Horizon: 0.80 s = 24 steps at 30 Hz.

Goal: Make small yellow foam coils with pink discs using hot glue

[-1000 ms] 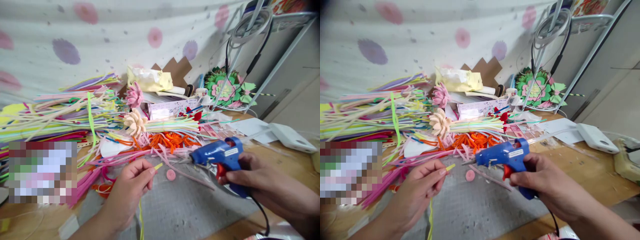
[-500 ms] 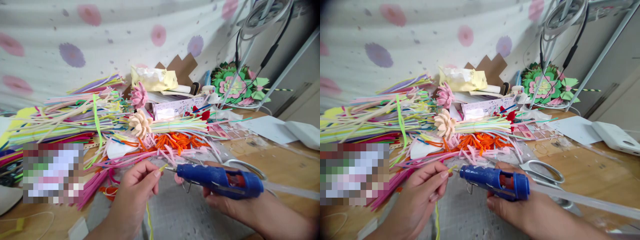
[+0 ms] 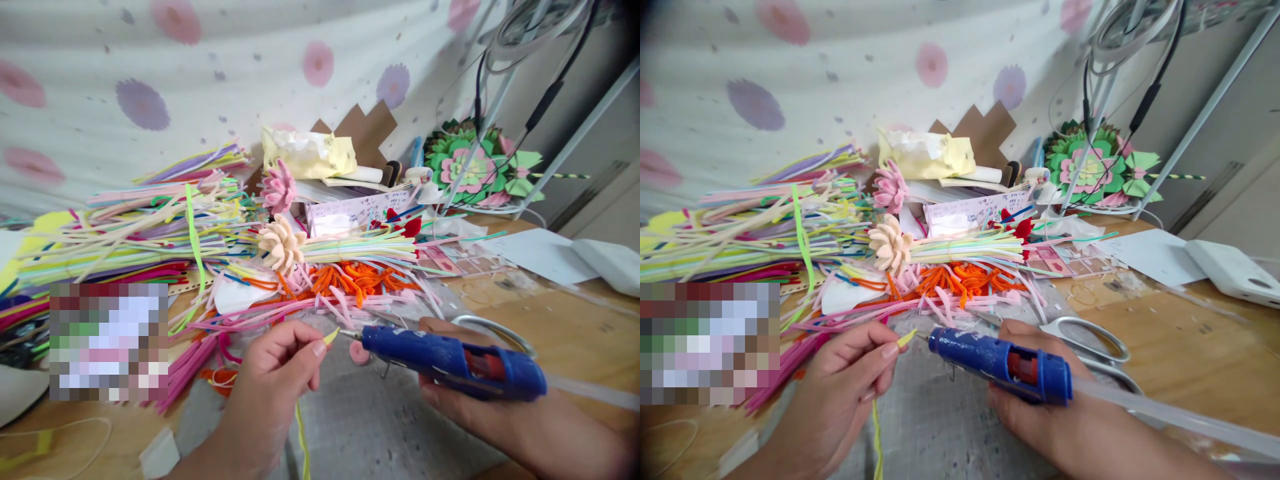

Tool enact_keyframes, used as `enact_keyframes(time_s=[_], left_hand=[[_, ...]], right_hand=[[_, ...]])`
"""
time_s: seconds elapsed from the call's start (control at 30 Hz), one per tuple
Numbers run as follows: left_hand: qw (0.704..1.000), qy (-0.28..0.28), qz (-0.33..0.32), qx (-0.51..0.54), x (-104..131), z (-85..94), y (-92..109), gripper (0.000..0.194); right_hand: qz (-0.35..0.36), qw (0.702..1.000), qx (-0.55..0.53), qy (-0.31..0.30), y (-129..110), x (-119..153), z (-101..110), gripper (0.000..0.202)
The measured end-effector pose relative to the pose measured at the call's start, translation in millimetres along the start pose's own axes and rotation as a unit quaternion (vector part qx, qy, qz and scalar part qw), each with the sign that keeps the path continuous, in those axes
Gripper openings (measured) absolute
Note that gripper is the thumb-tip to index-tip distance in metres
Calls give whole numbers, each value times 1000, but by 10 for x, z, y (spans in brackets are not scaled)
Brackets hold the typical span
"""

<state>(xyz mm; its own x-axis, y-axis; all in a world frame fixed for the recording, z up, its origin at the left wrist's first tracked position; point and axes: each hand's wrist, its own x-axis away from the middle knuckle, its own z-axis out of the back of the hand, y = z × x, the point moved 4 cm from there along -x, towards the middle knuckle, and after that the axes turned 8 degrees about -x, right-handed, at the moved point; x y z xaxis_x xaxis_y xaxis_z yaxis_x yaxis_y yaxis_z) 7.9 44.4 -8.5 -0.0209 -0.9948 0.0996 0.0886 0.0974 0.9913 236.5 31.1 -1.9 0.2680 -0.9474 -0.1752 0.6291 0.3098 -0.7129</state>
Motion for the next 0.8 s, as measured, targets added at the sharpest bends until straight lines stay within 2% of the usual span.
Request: enact_keyframes(time_s=[0.1, 0.23, 0.5, 0.7, 0.8], left_hand=[[1000, -3, -1, -3, -1, -1, -6, 15], [1000, -5, 2, -1, 2, -3, -4, 15], [1000, -1, 17, 19, 17, -15, 8, 15], [998, 4, 48, 38, -2, -45, 64, 16], [998, 5, 53, 42, 4, -54, 75, 16]], right_hand=[[-3, 999, 17, 30, 20, 19, 18, 24], [0, 1000, 22, 18, 12, 31, 16, 22], [-24, 997, -21, 70, 73, 68, 3, 31], [-35, 999, -32, 13, 191, 59, 0, 36], [-36, 998, -41, 12, 167, 58, 34, 35]])
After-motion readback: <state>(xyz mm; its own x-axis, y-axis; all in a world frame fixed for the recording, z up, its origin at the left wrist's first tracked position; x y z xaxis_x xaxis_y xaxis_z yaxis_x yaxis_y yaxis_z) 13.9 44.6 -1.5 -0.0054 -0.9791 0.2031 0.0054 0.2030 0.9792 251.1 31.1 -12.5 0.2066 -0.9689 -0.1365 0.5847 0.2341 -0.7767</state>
